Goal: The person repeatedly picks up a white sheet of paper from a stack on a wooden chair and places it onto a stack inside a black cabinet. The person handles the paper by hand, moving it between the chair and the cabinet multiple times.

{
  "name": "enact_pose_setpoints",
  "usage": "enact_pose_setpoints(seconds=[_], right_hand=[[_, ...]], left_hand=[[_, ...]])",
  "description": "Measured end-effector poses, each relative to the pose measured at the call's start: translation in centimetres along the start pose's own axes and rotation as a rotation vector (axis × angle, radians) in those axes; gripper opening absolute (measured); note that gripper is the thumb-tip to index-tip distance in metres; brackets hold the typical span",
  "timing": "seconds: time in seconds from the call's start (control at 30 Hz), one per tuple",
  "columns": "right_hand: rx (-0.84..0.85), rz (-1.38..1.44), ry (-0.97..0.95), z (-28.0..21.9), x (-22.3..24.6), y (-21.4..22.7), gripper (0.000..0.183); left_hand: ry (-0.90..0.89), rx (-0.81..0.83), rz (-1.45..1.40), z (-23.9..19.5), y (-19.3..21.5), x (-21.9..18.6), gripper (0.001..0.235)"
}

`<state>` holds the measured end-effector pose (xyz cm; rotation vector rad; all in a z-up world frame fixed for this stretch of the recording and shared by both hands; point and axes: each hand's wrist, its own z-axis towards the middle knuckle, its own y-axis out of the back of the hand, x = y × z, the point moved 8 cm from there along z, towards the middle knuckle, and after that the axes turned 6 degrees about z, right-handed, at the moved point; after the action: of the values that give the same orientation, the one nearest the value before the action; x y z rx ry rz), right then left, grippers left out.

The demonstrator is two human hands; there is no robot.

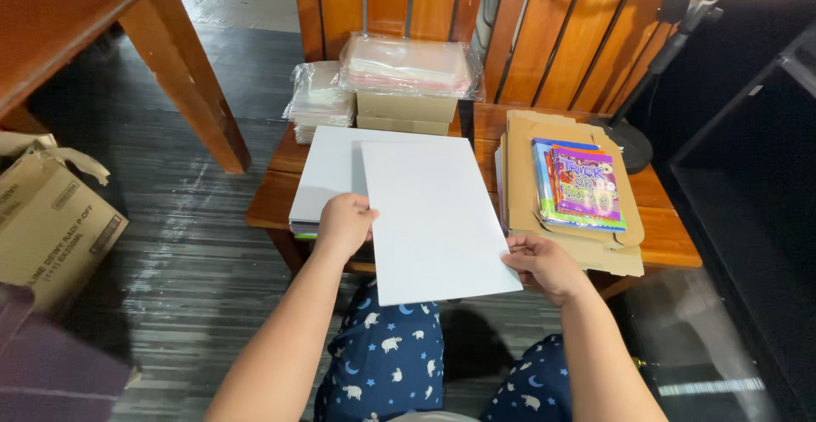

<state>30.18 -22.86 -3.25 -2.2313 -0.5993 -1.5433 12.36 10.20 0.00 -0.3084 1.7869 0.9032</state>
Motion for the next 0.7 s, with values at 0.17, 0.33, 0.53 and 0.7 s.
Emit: enact_pose_setpoints(seconds=[0.17, 0.33, 0.53, 0.7], right_hand=[[-0.066, 0.031, 0.011, 2.0, -0.5, -0.5, 0.03], [-0.101, 0.064, 0.065, 3.3, 0.6, -1.3, 0.041], [-0.102, 0.051, 0.091, 6.1, 0.0, -0.4, 0.048], [-0.154, 0.055, 0.11, 5.7, 1.2, -0.4, 0.035]], left_hand=[[-0.044, -0.117, 0.281, 8.1, -1.5, 2.7, 0.028], [-0.015, -0.114, 0.31, 4.4, 0.1, -1.2, 0.026], [0.107, -0.041, -0.089, 1.5, -0.2, -0.3, 0.03], [0.123, -0.008, -0.197, 1.8, -0.8, 0.9, 0.036]])
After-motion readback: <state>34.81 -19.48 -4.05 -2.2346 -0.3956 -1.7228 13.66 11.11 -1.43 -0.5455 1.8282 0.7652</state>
